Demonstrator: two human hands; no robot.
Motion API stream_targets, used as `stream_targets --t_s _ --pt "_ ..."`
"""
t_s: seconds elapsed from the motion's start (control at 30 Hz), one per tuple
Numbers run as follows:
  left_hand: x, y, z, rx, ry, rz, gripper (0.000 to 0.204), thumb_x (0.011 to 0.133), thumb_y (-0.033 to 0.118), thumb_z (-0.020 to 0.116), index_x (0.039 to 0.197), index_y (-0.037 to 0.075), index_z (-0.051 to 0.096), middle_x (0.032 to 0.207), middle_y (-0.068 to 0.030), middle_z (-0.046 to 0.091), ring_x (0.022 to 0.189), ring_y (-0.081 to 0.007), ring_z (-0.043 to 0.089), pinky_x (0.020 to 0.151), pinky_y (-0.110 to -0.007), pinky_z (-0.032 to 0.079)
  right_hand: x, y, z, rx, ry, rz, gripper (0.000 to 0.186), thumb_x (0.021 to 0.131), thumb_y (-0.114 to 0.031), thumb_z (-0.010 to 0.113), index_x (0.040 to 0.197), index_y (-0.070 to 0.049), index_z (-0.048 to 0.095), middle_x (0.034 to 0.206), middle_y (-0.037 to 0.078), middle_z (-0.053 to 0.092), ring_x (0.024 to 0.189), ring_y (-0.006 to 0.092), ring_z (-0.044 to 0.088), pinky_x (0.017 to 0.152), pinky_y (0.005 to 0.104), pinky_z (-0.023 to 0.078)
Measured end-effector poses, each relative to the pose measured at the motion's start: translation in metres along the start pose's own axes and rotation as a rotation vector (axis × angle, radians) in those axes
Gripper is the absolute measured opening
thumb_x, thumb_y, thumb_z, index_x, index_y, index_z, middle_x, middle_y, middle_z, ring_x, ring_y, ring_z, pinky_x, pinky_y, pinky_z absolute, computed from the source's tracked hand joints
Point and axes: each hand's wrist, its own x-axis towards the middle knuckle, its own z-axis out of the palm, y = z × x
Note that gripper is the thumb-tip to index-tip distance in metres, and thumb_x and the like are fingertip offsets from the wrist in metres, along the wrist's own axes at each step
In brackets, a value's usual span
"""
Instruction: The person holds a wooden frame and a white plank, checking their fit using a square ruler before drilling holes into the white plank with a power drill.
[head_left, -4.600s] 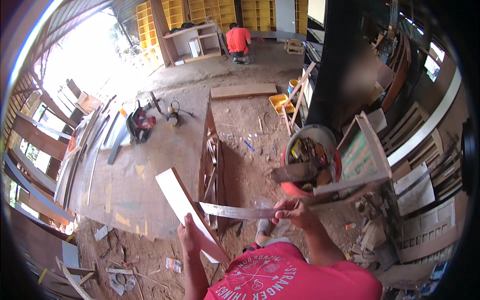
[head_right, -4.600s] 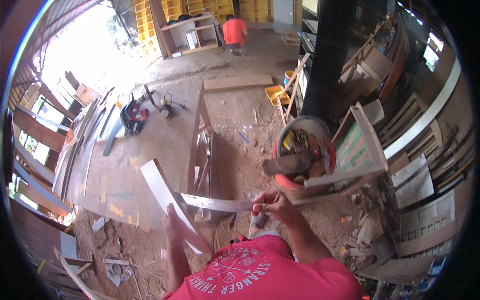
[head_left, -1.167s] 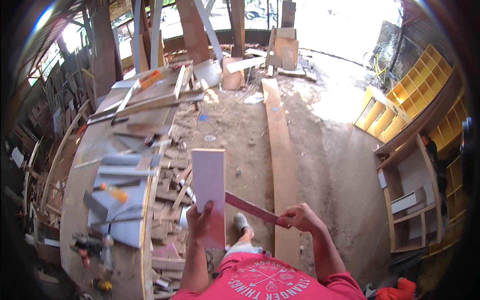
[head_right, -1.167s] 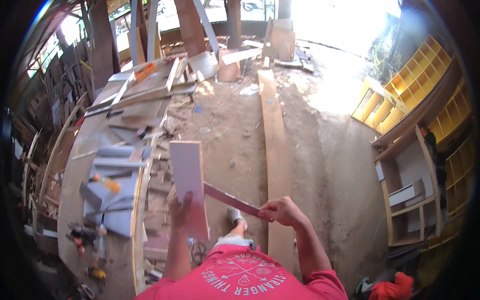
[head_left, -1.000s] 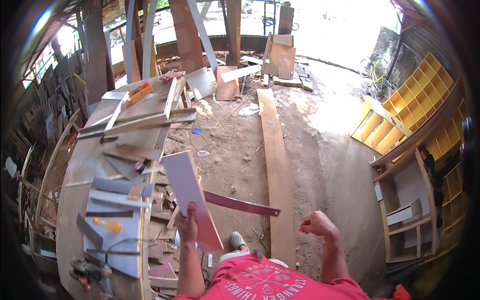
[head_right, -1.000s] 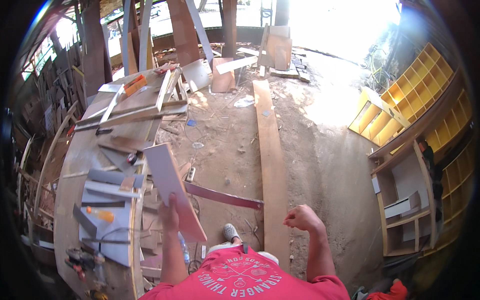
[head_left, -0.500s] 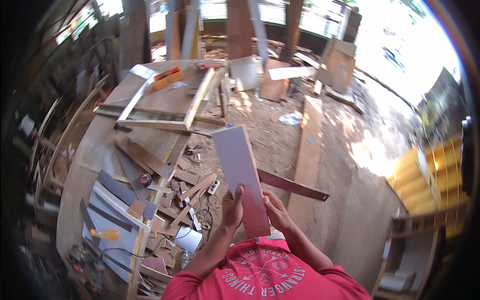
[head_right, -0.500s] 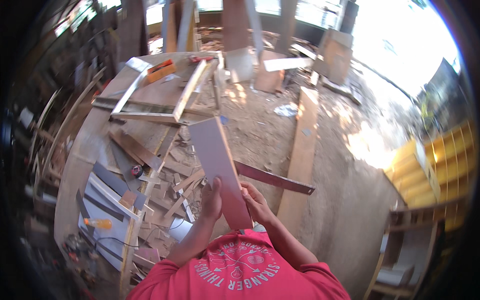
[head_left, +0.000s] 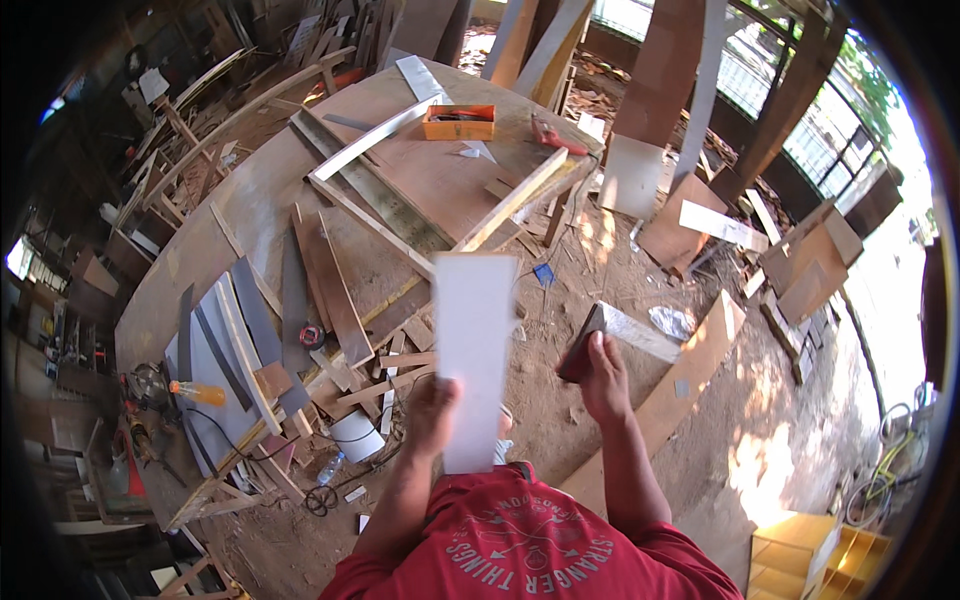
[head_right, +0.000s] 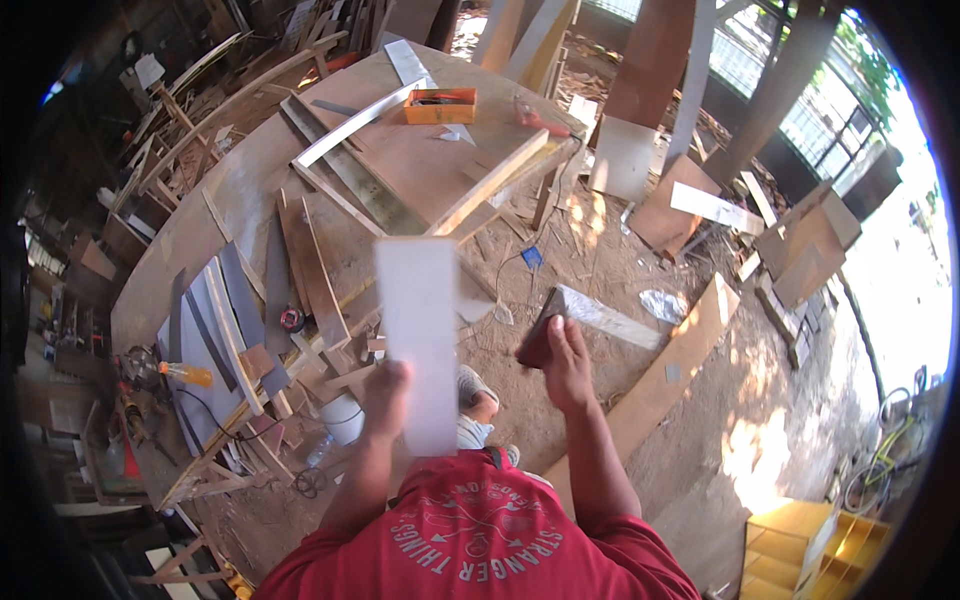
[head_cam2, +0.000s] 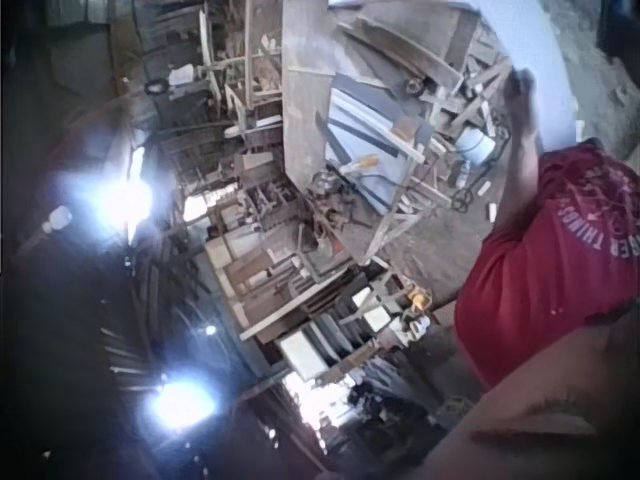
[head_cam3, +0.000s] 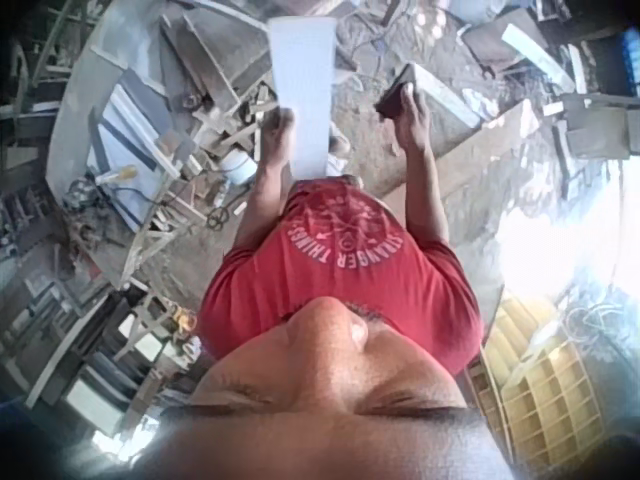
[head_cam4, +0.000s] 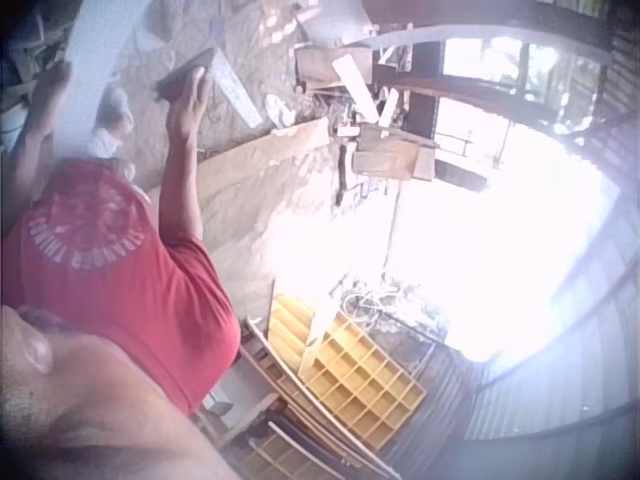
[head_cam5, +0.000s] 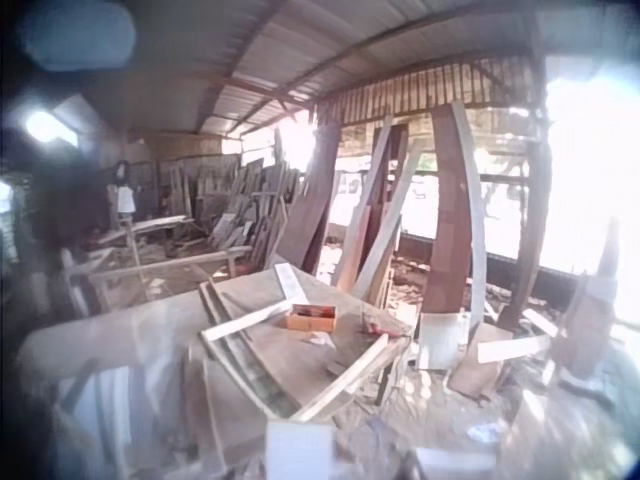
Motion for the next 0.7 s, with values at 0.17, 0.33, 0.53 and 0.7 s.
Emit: stream_targets --t_s 0.17,0.33,0.53,0.7 --pt "0.106 -0.053 -0.081 0.265 0.741 0.107 0.054 0.109 0.048 0.064 0.116 -0.005 0.071 0.107 -0.012 0.074 0.095 -0.0201 0.066 0.085 -0.037 0.052 0.101 -0.039 -0.025 -0.561 -0.06 0.089 0.018 0.113 -0.022 0.058 0.115 -0.004 0.056 0.09 0.006 0.068 0.069 0.0119 0.063 0.057 0.0288 0.05" --pt "0.177 -0.1 -0.171 0.426 0.902 -0.148 0.059 0.106 0.047 0.067 0.128 -0.008 0.065 0.123 -0.0199 0.073 0.107 -0.0346 0.07 0.097 -0.045 0.052 0.199 -0.061 0.003 -0.894 -0.236 0.083 0.027 0.106 -0.016 0.067 0.128 -0.002 0.061 0.09 0.003 0.065 0.078 0.0109 0.06 0.069 0.0311 0.052" --pt "0.245 -0.075 -0.13 1.04 0.867 -0.435 0.062 0.095 0.052 0.076 0.124 -0.002 0.066 0.115 -0.0264 0.073 0.11 -0.0476 0.069 0.094 -0.055 0.052 0.312 -0.05 0.023 -1.186 -0.358 0.069 0.044 0.101 -0.014 0.069 0.141 0.002 0.062 0.129 0.026 0.073 0.121 0.0335 0.071 0.104 0.0402 0.053" --pt "0.253 -0.095 -0.135 1.117 0.942 -0.378 0.067 0.094 0.034 0.08 0.147 0.001 0.055 0.136 -0.0229 0.062 0.121 -0.0428 0.066 0.102 -0.05 0.054 0.402 -0.017 0.1 -1.178 -0.798 0.008 0.043 0.099 -0.008 0.07 0.14 0.001 0.063 0.121 0.019 0.074 0.107 0.0232 0.072 0.098 0.0371 0.054"
